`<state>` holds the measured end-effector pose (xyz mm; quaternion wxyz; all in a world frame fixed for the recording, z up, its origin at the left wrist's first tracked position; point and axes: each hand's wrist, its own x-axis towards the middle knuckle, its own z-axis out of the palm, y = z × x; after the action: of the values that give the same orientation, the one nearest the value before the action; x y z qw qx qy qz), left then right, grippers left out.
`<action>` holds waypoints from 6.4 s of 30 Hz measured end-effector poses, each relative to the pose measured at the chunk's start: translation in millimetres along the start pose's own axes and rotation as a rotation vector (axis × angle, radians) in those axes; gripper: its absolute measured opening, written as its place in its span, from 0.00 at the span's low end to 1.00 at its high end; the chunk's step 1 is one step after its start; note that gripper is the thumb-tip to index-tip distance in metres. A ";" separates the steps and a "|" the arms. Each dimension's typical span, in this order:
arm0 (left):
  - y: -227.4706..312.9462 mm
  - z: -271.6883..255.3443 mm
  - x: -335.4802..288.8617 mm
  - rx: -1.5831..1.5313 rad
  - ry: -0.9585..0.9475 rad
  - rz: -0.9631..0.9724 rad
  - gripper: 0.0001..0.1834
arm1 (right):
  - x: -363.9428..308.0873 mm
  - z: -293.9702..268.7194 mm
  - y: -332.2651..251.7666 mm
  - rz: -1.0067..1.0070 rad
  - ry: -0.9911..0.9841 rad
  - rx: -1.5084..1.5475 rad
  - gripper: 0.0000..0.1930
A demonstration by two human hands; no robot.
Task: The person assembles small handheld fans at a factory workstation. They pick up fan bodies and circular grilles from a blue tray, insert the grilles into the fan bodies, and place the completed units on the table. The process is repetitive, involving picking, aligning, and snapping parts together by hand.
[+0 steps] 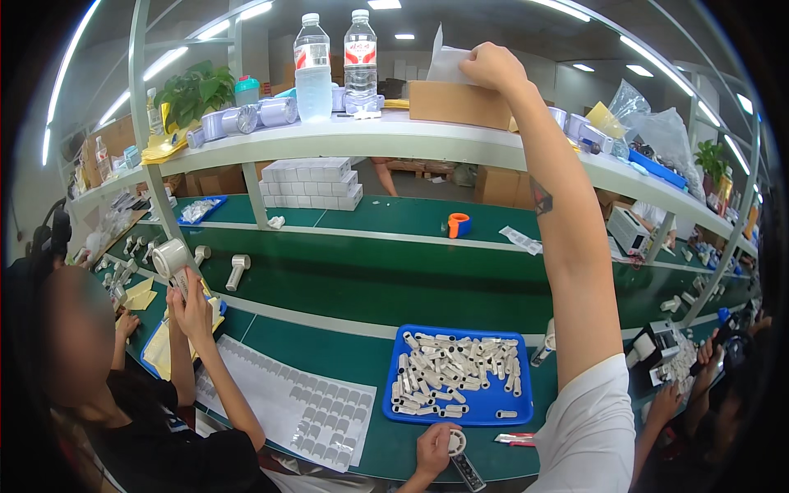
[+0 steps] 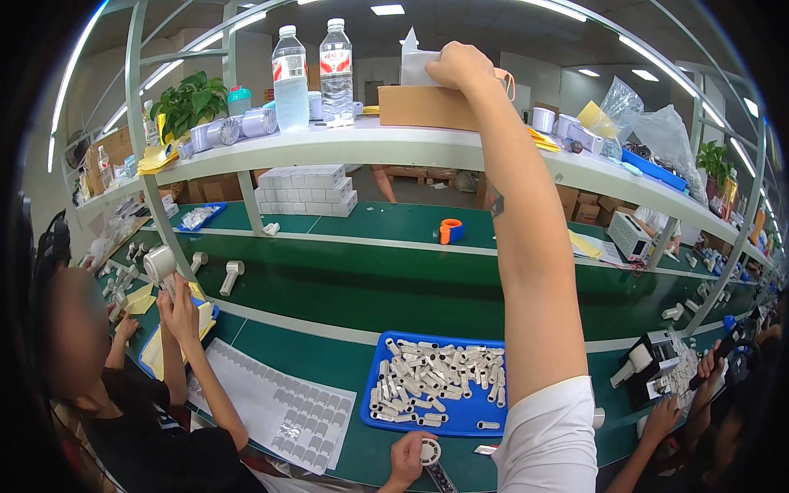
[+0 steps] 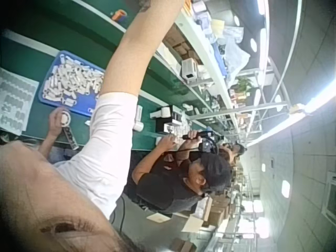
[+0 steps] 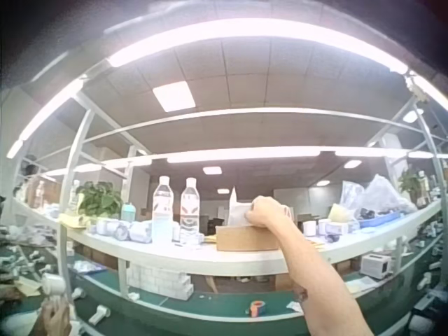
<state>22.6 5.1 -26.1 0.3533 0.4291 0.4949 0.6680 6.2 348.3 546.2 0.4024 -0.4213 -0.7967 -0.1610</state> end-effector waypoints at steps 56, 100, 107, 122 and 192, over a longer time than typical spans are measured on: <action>62.1 -45.4 -12.0 0.616 -0.407 0.113 0.41 | -583.7 22.3 91.2 0.061 -0.590 0.376 0.10; 106.8 21.2 -28.8 0.192 -0.343 0.231 0.25 | -617.5 -7.1 2.6 0.445 -0.195 1.580 0.26; 123.0 19.0 -35.0 0.228 -0.454 0.290 0.24 | -625.9 -46.7 25.7 0.114 -0.193 1.181 0.17; 132.9 -3.9 -26.7 0.356 -0.626 0.284 0.18 | -616.2 -57.7 12.3 0.977 -0.921 1.668 0.13; 59.9 -29.4 8.0 0.675 -0.611 0.374 0.20 | -642.5 18.9 -3.2 0.127 -0.429 0.633 0.09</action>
<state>-10.4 -13.9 29.2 0.1974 0.7774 0.4721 0.3659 200.4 9.7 35.5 0.3460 -0.3487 -0.8454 0.2099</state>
